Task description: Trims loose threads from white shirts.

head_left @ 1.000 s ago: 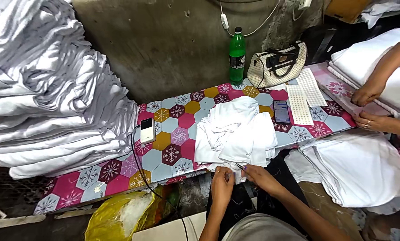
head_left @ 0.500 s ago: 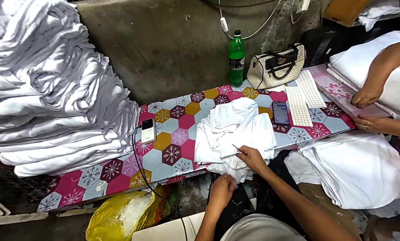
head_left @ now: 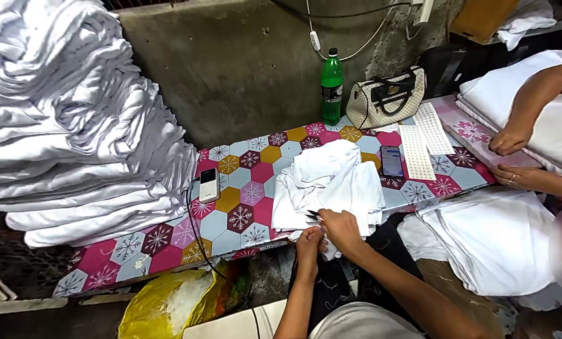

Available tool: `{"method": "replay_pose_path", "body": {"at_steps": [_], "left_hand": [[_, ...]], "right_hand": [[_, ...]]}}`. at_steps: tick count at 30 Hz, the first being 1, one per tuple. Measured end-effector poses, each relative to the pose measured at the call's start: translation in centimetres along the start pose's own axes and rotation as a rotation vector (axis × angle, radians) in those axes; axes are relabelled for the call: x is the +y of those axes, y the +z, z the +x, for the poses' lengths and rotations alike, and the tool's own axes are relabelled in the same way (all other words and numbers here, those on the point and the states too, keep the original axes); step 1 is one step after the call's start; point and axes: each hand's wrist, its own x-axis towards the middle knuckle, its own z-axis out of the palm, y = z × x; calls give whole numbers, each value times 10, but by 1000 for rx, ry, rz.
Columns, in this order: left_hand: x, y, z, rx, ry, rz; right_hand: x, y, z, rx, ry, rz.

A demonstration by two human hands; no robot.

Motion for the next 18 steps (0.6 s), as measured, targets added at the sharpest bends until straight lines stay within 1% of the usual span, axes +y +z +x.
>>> {"method": "replay_pose_path", "body": {"at_steps": [2, 3, 4, 5, 6, 7, 9, 10, 11, 12, 13, 14, 15, 16, 17, 18], "left_hand": [[1, 11, -1, 33, -63, -137], [0, 15, -2, 52, -54, -178], [-3, 17, -3, 75, -15, -189], [-7, 18, -4, 104, 72, -153], [-12, 15, -4, 144, 210, -62], [-15, 9, -3, 196, 389, 85], [-18, -10, 4, 315, 819, 444], [-19, -20, 8, 346, 1004, 575], [-21, -29, 11, 333, 1120, 666], [-26, -38, 13, 295, 1167, 737], [-31, -46, 12, 250, 1147, 804], [-35, -55, 9, 204, 1064, 878], [-35, -63, 3, 171, 934, 958], [-30, -68, -5, 141, 771, 1034], [-21, -71, -14, 99, 586, 1090], [-12, -72, -22, 60, 441, 1104]], "right_hand": [[0, 2, 8, 103, -70, -21], [3, 1, 10, 199, -123, -10], [6, -3, 9, 294, -174, 9], [9, -9, 5, 382, -217, 30], [13, -15, 0, 465, -250, 48], [21, -22, -7, 545, -276, 55], [45, -29, -22, 657, -304, 23], [60, -27, -32, 659, -301, -11], [75, -19, -44, 607, -269, -37], [87, -9, -58, 486, -194, -40], [93, -2, -71, 301, -70, 3], [94, -1, -81, 101, 89, 83], [93, -5, -86, -61, 244, 172], [90, -14, -87, -184, 377, 287], [87, -22, -89, -245, 460, 413], [82, -30, -91, -270, 492, 542]]}}
